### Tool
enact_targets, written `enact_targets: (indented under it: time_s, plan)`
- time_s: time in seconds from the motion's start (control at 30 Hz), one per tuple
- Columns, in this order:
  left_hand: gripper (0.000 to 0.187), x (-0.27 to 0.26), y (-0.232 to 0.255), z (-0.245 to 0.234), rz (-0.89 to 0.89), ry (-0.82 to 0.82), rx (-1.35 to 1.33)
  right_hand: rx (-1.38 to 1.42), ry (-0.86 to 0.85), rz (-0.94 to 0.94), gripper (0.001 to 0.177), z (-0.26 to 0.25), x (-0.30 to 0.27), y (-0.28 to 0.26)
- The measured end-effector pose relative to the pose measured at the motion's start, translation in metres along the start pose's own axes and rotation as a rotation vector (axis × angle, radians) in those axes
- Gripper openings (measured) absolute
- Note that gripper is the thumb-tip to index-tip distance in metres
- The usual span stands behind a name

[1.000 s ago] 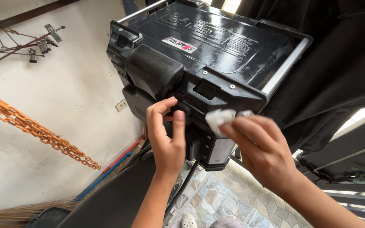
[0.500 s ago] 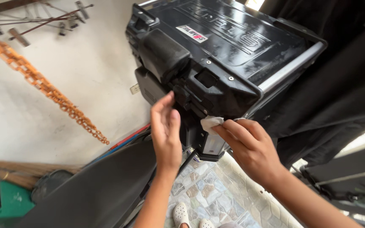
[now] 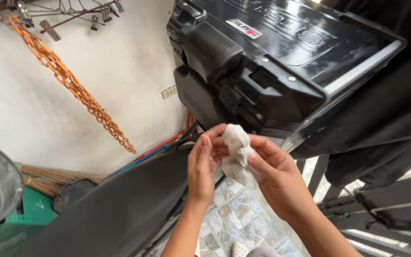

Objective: The person unfolds a black jacket, attaches it to a wire hanger with clips, and hangs it on a metal gate. Then the person wipes the top of a black motorcycle storage box with a white cloth.

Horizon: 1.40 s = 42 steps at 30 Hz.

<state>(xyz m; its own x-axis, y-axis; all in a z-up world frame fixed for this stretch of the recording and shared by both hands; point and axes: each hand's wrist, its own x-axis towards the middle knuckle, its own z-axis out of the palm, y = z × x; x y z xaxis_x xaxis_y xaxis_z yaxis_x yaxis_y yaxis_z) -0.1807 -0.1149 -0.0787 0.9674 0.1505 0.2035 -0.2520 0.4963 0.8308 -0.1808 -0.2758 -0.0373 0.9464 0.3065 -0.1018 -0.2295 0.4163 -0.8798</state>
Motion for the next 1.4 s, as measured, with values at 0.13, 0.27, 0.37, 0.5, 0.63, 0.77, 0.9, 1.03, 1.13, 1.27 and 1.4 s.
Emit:
enact_targets:
  time_s: [0.13, 0.27, 0.37, 0.5, 0.63, 0.77, 0.9, 1.03, 1.13, 1.27, 1.4]
  plan:
    - [0.046, 0.009, 0.019, -0.033, -0.161, -0.196, -0.062, 0.053, 0.121, 0.069, 0.024, 0.014, 0.006, 0.023]
    - [0.028, 0.018, 0.037, -0.059, -0.024, -0.275, 0.096, 0.131, 0.194, 0.047, 0.022, 0.029, 0.018, 0.051]
    - [0.017, 0.020, 0.042, -0.070, 0.128, -0.332, 0.324, 0.200, 0.407, 0.003, 0.030, 0.042, 0.017, 0.069]
    - [0.022, 0.017, 0.041, -0.075, 0.247, -0.426, 0.494, -0.221, 0.541, -0.352, 0.029, 0.059, 0.008, 0.080]
    - [0.022, 0.025, 0.033, -0.070, 0.053, -0.482, 0.299, -1.089, 0.708, -0.904, 0.025, 0.063, 0.016, 0.076]
    - [0.025, 0.047, 0.033, -0.072, 0.222, -0.449, 0.483, -1.673, 0.723, -0.862, 0.037, 0.064, 0.038, 0.074]
    - [0.027, 0.078, 0.039, -0.080, 0.398, -0.372, 0.657, -1.859, 0.702, -0.852, 0.055, 0.069, 0.050, 0.077]
    - [0.028, 0.097, 0.037, -0.076, 0.532, -0.326, 0.755, -2.014, 0.612, -0.772, 0.061, 0.077, 0.071, 0.075]
    - [0.033, 0.108, 0.034, -0.072, 0.572, -0.340, 0.816, -1.988, 0.562, -0.806, 0.058, 0.082, 0.086, 0.073]
    - [0.038, 0.125, 0.031, -0.076, 0.691, -0.328, 0.935, -2.064, 0.570, -0.711, 0.047, 0.081, 0.082, 0.068]
    - [0.041, 0.133, 0.028, -0.085, 0.728, -0.337, 0.998, -1.949, 0.553, -0.704, 0.052, 0.080, 0.058, 0.063]
